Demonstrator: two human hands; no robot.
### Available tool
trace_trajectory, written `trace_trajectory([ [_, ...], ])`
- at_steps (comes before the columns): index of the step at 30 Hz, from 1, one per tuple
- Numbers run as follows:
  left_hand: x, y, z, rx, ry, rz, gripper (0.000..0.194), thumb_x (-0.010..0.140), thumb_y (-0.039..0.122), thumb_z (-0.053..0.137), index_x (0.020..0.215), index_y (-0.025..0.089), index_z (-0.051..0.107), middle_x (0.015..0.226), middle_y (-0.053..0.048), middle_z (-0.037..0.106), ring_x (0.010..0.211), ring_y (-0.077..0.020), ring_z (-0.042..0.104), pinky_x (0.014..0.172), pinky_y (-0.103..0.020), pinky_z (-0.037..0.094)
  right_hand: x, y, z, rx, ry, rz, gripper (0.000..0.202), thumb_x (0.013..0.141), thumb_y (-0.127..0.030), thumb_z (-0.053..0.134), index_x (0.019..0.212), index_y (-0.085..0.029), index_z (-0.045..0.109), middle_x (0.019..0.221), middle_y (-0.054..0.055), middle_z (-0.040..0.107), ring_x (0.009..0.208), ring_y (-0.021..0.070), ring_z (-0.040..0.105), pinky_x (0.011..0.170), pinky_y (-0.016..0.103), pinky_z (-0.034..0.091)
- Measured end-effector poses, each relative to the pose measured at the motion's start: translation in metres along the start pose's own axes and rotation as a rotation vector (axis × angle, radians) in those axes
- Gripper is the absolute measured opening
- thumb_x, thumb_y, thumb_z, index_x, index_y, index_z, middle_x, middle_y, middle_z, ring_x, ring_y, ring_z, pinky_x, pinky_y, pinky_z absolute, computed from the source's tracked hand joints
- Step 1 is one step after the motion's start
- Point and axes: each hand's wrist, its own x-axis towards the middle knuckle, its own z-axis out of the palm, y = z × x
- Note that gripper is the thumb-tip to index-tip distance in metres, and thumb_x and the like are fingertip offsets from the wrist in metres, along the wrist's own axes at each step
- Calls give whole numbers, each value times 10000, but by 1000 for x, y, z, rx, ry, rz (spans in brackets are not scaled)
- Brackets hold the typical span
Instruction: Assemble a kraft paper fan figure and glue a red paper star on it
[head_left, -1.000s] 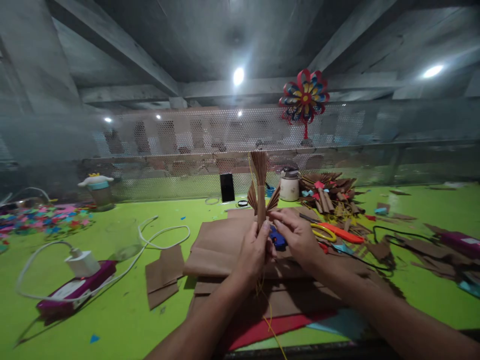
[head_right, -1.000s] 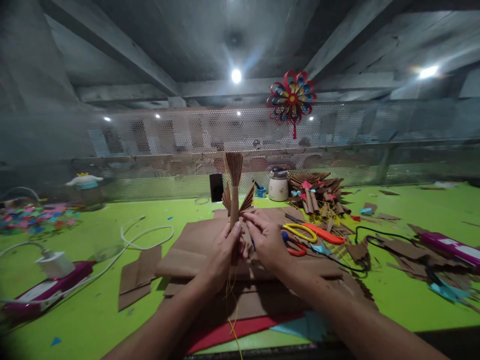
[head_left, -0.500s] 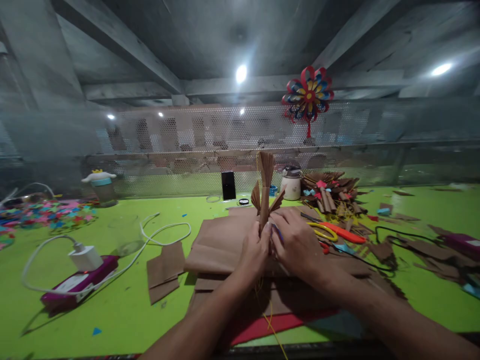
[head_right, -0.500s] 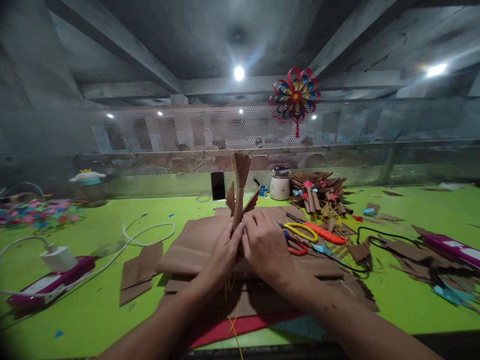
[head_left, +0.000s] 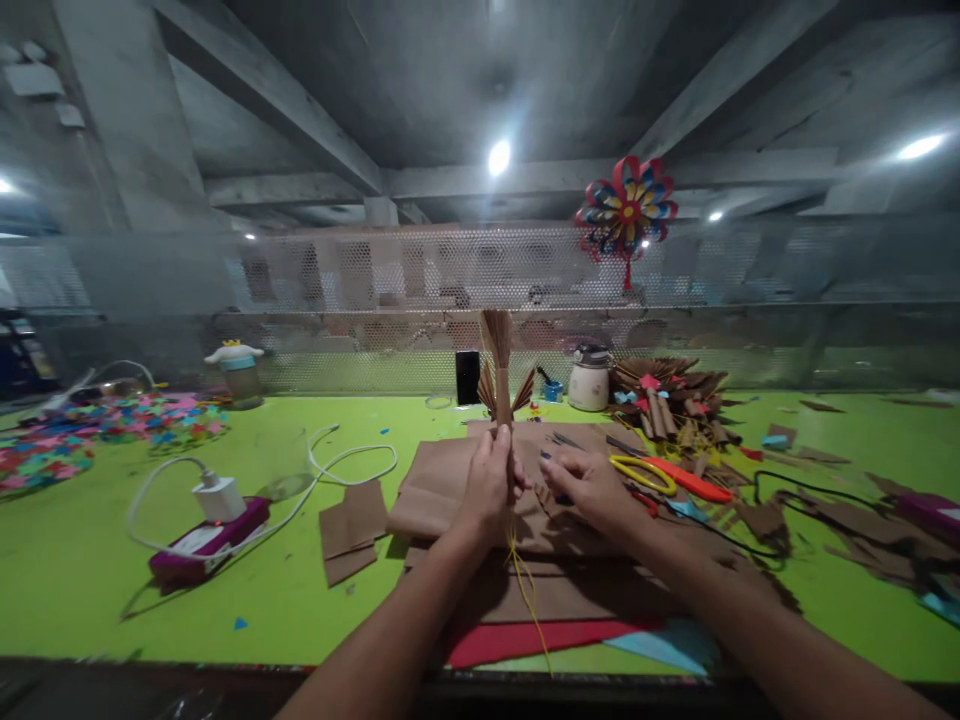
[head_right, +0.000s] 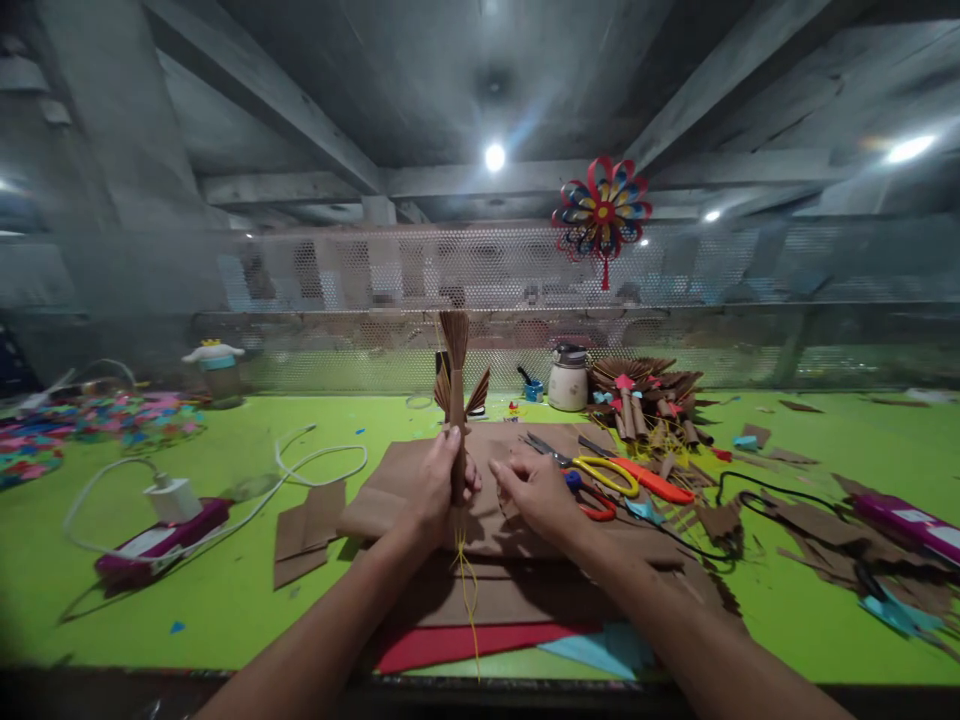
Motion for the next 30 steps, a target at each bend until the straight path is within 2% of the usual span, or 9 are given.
trace_trajectory([
  [3,4,5,-7,0,-5,33,411,763,551,425,939,181,459,473,71,447,343,-63,393,341,-154,268,-5,-8,10,5,-108,-10,328,819,-381,457,657,-140,609,624,10,553,603,119,477,575,229,368],
  [6,11,13,-18,-3,72,109,402,752,545,451,878,166,492,527,37,508,433,-82,477,426,-176,368,-10,-13,15,-25,-174,24,350,809,-389,468,615,-134,609,555,0,541,530,104,459,514,216,345],
  [10,25,21,-34,-10,204,192,427,734,531,495,903,144,553,696,-16,581,643,-111,554,622,-225,446,-7,-9,9,-73,-136,33,416,816,-388,448,508,-139,577,438,-14,482,453,92,429,472,212,321],
  [13,31,20,-41,-20,261,197,444,699,517,550,900,123,583,727,-27,582,659,-113,549,639,-232,446,7,3,-7,-153,-108,11,294,790,-328,488,618,-142,637,521,1,564,503,103,478,496,205,353],
  [17,31,13,-37,-51,244,110,481,657,512,595,903,99,587,698,-39,602,595,-105,548,568,-216,435,42,33,-44,-502,-81,67,199,761,-255,503,798,-182,685,705,18,663,624,120,557,575,198,388],
  [19,28,9,-33,-56,216,56,485,654,514,595,910,102,592,658,-26,598,541,-84,526,506,-186,406,62,54,-68,-586,-70,109,182,727,-205,518,769,-170,692,747,39,675,670,132,573,607,201,384],
  [23,22,6,-28,-102,174,-67,430,670,473,602,909,115,593,589,3,569,480,-59,489,438,-151,360,97,99,-107,-727,-13,251,191,687,-185,512,665,-126,692,630,73,656,599,159,562,544,227,350],
  [26,18,14,-28,-167,201,-69,393,676,437,613,913,124,592,589,13,563,500,-56,492,461,-146,370,112,125,-117,-781,7,324,227,699,-207,484,652,-114,685,575,63,636,548,151,536,502,225,321],
  [30,16,27,-29,-224,334,3,392,656,423,633,889,110,597,598,15,548,542,-64,499,505,-155,384,118,146,-107,-798,-28,349,245,722,-217,471,659,-104,679,569,57,627,532,135,514,485,222,300],
])
